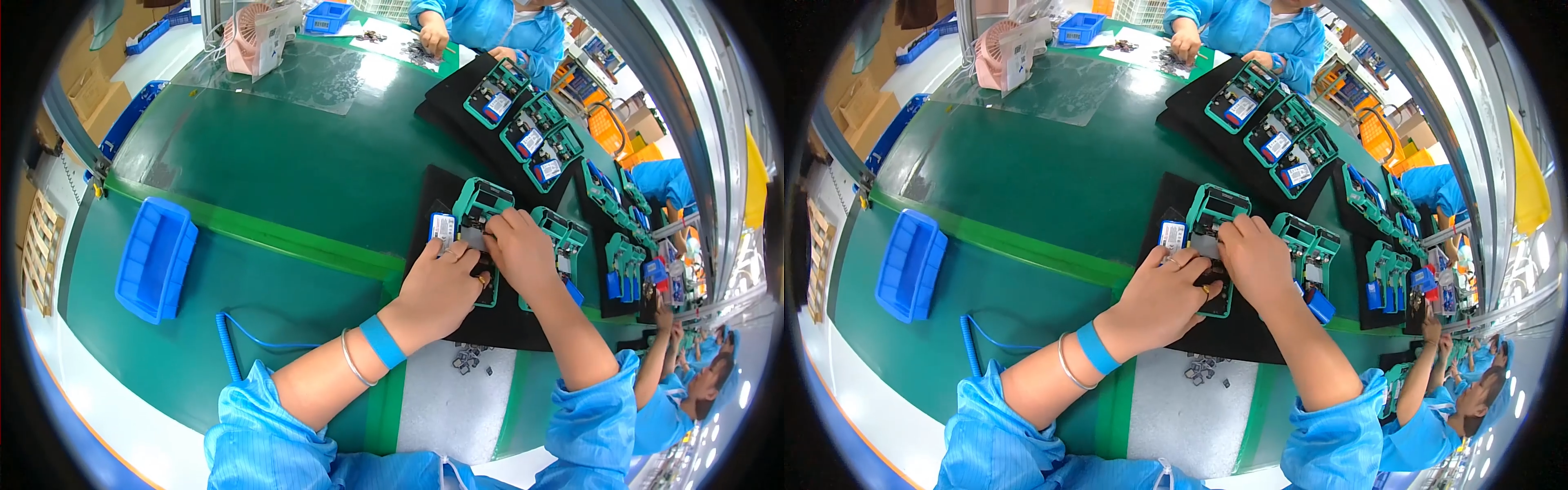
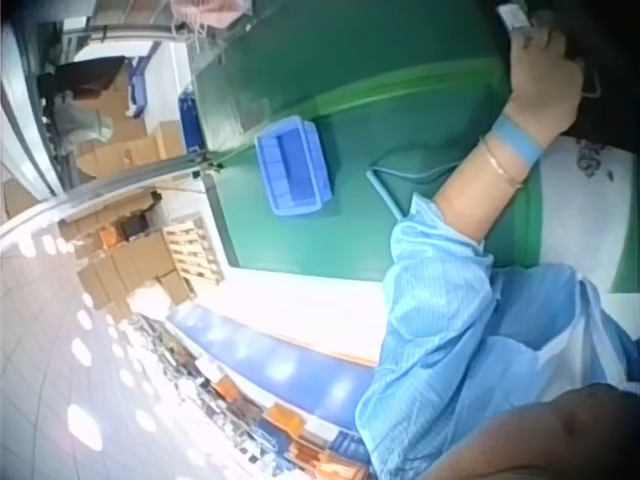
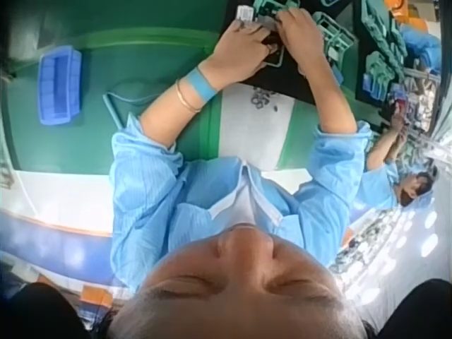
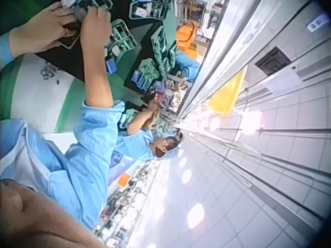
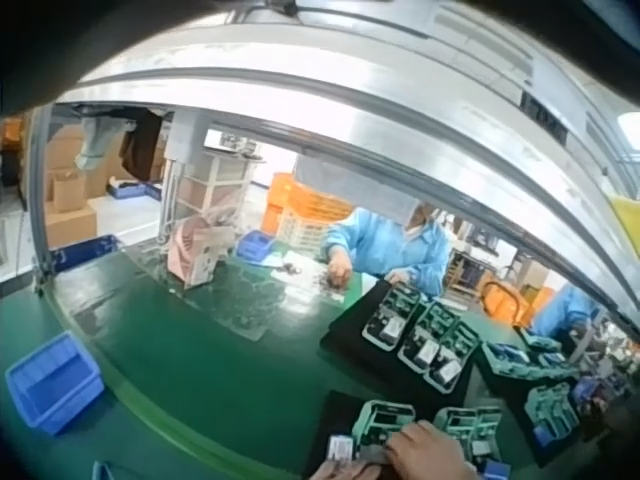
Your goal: The person assembles internal electronic components into green device housings by hand, inserting circuit boards, batteries, and connectors into each housing. A small tool is used to secure the components within the housing.
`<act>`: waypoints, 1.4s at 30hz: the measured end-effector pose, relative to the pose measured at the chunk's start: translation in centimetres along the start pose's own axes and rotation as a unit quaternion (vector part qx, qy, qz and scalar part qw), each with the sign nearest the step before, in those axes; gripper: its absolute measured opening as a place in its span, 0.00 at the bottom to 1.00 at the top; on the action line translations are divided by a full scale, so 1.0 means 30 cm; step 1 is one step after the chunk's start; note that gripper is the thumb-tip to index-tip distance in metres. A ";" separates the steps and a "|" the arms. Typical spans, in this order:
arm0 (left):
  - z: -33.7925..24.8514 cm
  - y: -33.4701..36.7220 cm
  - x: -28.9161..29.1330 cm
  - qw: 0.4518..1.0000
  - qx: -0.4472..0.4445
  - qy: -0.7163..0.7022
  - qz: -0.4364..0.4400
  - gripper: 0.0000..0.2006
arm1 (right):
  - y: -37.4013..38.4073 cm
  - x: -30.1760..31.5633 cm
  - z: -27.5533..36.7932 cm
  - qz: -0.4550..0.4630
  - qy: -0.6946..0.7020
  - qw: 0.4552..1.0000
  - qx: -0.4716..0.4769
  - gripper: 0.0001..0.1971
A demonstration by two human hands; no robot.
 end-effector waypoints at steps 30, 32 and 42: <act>-0.248 -0.075 0.169 0.844 0.378 -0.358 -0.127 0.17 | -0.877 0.233 -0.356 -0.139 0.244 0.760 -0.587 0.18; -0.267 -0.102 0.188 0.840 0.408 -0.337 -0.119 0.17 | -0.837 0.236 -0.332 -0.165 0.243 0.760 -0.579 0.16; -0.450 0.107 0.132 0.983 0.101 -0.091 -0.123 0.24 | -0.860 0.383 -0.028 -0.212 0.307 0.830 -0.414 0.05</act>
Point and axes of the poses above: each hand's wrist, its own y-axis towards the middle knuckle, its own x-axis out of the back of the hand, z = x × y, the point moved 1 cm from there along y, towards the middle knuckle, and after that the axes turned 4 degrees about -z, right-handed, at the moved point
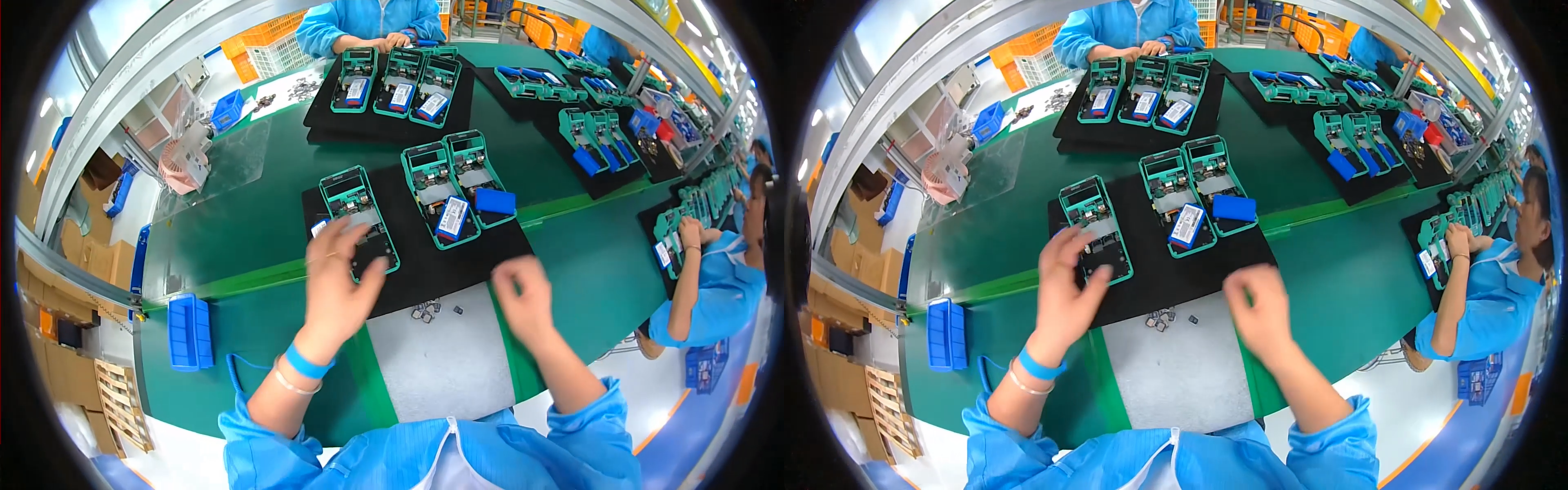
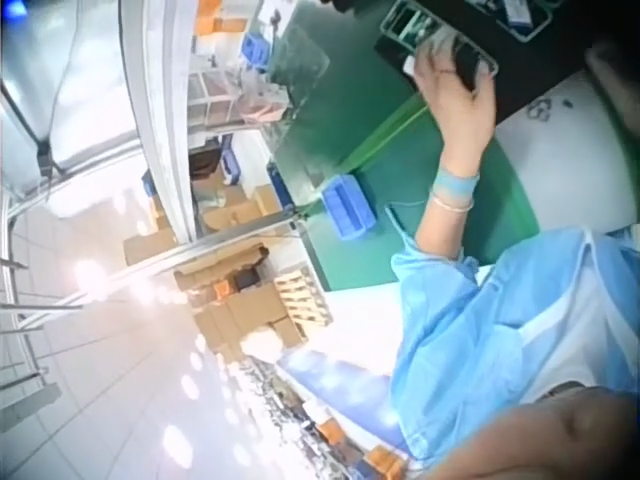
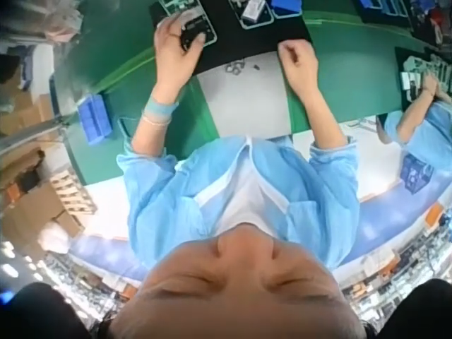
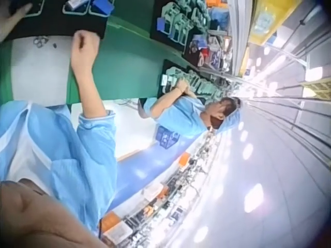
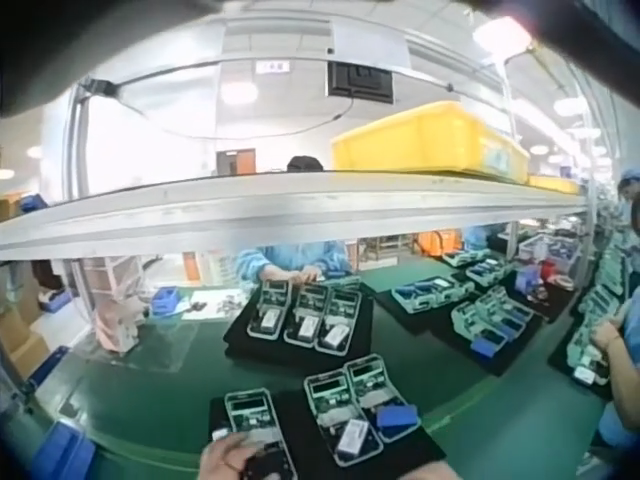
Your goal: The person assembles internal electronic components into green device housings by hand, inserting circuit boards, batteries, and connectors into each housing. A small tool is used to secure the components within the housing.
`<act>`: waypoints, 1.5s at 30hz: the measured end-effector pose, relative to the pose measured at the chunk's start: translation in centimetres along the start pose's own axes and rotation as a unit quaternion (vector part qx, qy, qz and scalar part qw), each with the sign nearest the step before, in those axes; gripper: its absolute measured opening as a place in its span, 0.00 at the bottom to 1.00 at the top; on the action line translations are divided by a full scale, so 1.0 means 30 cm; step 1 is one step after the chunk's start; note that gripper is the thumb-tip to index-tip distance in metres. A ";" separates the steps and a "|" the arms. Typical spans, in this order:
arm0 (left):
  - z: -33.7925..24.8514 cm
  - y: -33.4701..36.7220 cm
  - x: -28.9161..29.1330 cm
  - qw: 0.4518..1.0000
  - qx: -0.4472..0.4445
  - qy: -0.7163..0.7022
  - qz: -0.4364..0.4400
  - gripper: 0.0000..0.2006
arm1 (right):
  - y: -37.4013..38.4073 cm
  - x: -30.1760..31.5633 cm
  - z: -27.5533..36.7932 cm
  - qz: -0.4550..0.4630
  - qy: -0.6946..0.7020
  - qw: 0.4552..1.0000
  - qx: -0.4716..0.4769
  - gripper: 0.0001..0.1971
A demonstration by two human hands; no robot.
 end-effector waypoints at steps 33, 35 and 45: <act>-0.084 0.202 -0.397 0.943 -0.216 0.199 0.158 0.32 | -0.067 0.008 0.033 0.153 0.005 0.987 0.054 0.08; -0.064 0.196 -0.391 0.935 -0.195 0.239 0.176 0.30 | -0.074 -0.001 0.048 0.164 -0.072 0.975 0.128 0.07; 0.030 0.080 -0.286 0.961 -0.158 0.179 0.138 0.25 | -0.036 -0.074 0.215 0.327 -0.289 0.853 0.286 0.04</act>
Point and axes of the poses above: each hand's wrist, its own y-axis towards the middle knuckle, its own x-axis out of the back of the hand, z = x × y, the point moved 1 cm from there along y, towards the middle knuckle, and after that the axes turned 4 degrees about -z, right-handed, at the moved point
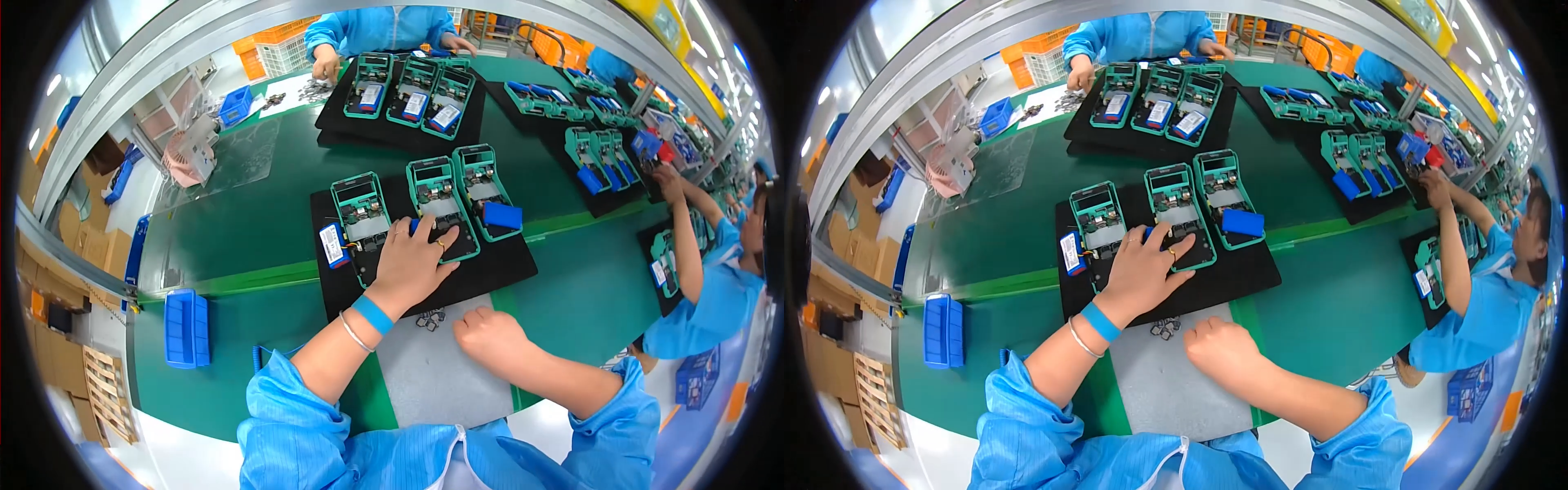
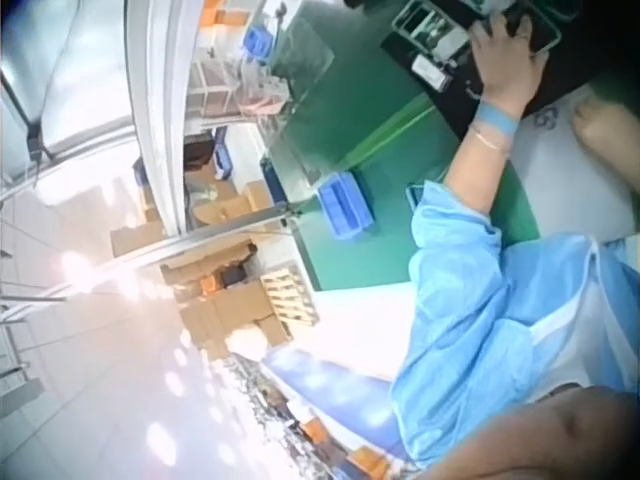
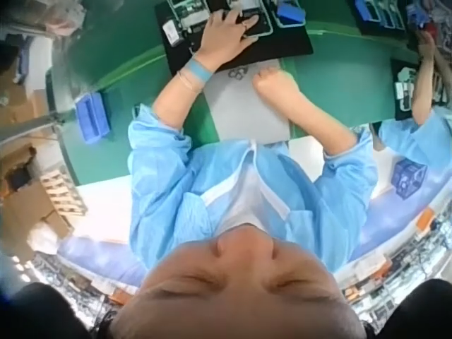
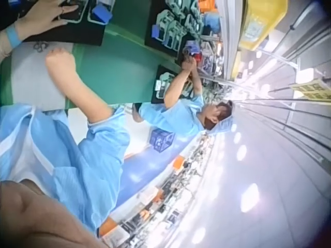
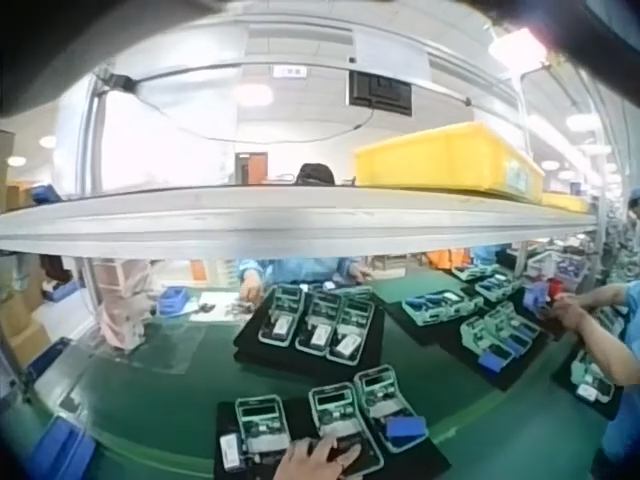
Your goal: The person assembles internal electronic components into green device housings by hand, inserting circuit boards, batteries, and connectors into each housing. A small tool is used to secure the components within the housing.
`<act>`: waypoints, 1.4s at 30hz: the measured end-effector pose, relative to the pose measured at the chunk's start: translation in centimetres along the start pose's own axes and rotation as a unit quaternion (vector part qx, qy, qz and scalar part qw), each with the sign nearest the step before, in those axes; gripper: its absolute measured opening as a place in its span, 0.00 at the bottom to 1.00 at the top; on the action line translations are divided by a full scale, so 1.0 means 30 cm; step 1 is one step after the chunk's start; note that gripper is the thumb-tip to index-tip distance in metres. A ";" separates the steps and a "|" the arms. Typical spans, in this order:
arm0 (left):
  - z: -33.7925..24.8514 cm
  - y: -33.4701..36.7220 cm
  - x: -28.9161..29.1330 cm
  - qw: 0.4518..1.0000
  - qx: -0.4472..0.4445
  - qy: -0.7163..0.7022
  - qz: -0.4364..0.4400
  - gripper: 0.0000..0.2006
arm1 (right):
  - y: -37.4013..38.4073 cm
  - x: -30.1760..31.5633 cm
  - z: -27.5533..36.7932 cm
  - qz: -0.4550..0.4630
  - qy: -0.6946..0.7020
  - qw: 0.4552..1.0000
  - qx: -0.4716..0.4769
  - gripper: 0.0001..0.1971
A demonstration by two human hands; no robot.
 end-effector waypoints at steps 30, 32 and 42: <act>0.229 -0.118 -0.004 0.995 0.023 -0.092 0.004 0.28 | 0.574 -0.184 -0.373 -0.127 -0.069 0.986 0.082 0.07; 0.231 -0.120 -0.007 0.996 0.024 -0.090 0.007 0.28 | 0.573 -0.185 -0.370 -0.121 -0.082 0.985 0.088 0.07; 0.231 -0.137 -0.011 0.996 0.027 -0.083 0.023 0.28 | 0.600 -0.192 -0.349 -0.083 -0.106 0.989 0.054 0.07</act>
Point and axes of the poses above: each hand's wrist, its own y-axis towards the middle knuckle, its own x-axis out of the back of the hand, z = x × y, the point moved 1 cm from there along y, towards the middle knuckle, and after that the axes turned 4 degrees about -z, right-handed, at the moved point
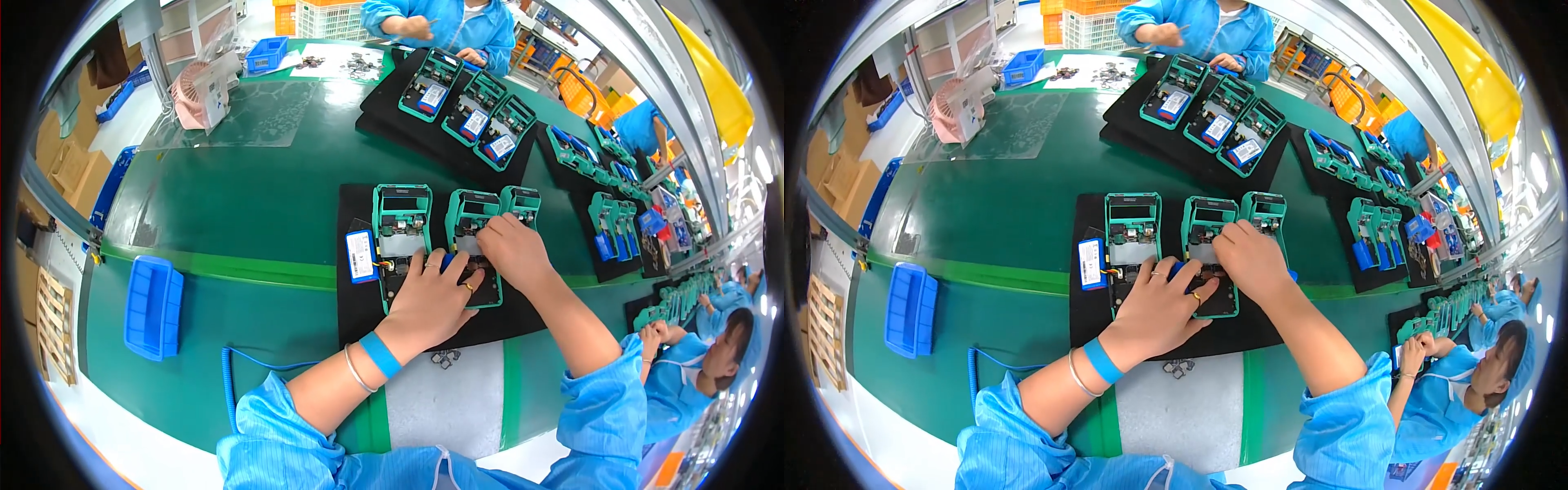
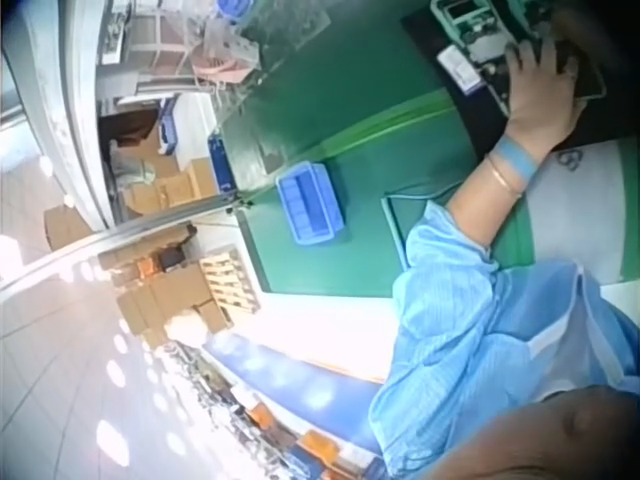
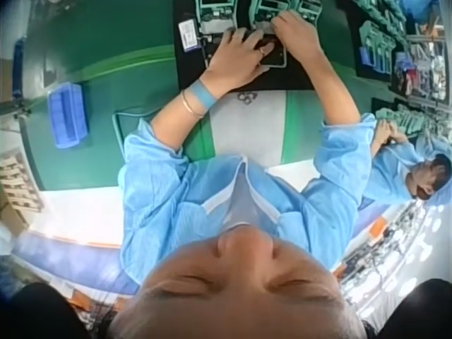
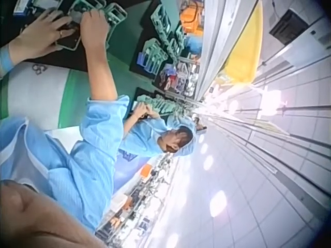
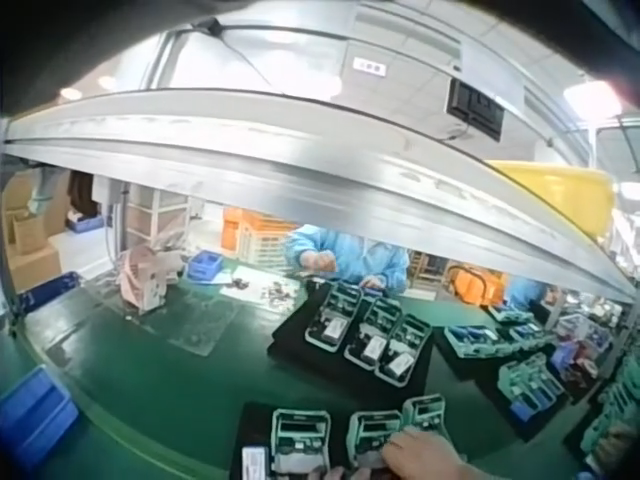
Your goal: The person assembles internal electronic components into green device housings by hand, inserting circuit boards, batteries, and connectors into each housing. A small tool is used to secure the components within the housing.
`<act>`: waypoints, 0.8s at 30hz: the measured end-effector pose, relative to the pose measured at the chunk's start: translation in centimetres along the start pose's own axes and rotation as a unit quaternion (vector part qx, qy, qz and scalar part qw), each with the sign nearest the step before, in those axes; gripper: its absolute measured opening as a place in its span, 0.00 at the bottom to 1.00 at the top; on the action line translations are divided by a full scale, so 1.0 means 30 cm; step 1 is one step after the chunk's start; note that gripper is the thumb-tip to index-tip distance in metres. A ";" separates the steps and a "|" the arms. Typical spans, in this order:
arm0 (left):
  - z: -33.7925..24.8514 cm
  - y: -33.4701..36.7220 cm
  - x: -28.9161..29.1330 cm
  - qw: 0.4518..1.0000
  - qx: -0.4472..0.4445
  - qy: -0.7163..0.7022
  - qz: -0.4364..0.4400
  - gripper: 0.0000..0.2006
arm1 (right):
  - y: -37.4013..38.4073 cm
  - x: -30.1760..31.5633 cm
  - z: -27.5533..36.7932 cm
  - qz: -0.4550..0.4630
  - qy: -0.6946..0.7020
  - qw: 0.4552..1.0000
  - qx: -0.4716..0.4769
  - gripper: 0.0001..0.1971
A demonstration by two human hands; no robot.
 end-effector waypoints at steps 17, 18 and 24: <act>-0.038 0.017 -0.029 1.000 0.005 0.002 -0.004 0.28 | -0.313 0.185 0.285 -0.078 0.288 0.951 -0.086 0.08; -0.040 0.017 -0.031 1.000 0.004 -0.001 -0.003 0.27 | -0.358 0.189 0.336 -0.042 0.296 0.949 -0.097 0.11; -0.070 0.011 -0.042 1.000 -0.004 0.016 -0.009 0.27 | -0.432 0.173 0.440 -0.022 0.279 0.952 -0.123 0.17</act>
Point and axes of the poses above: each hand's wrist, its own y-axis towards the middle knuckle, its own x-axis out of the back of the hand, z = x × y, the point moved 1 cm from there along y, towards the middle knuckle, and after that the axes turned 4 degrees about -z, right-handed, at the moved point
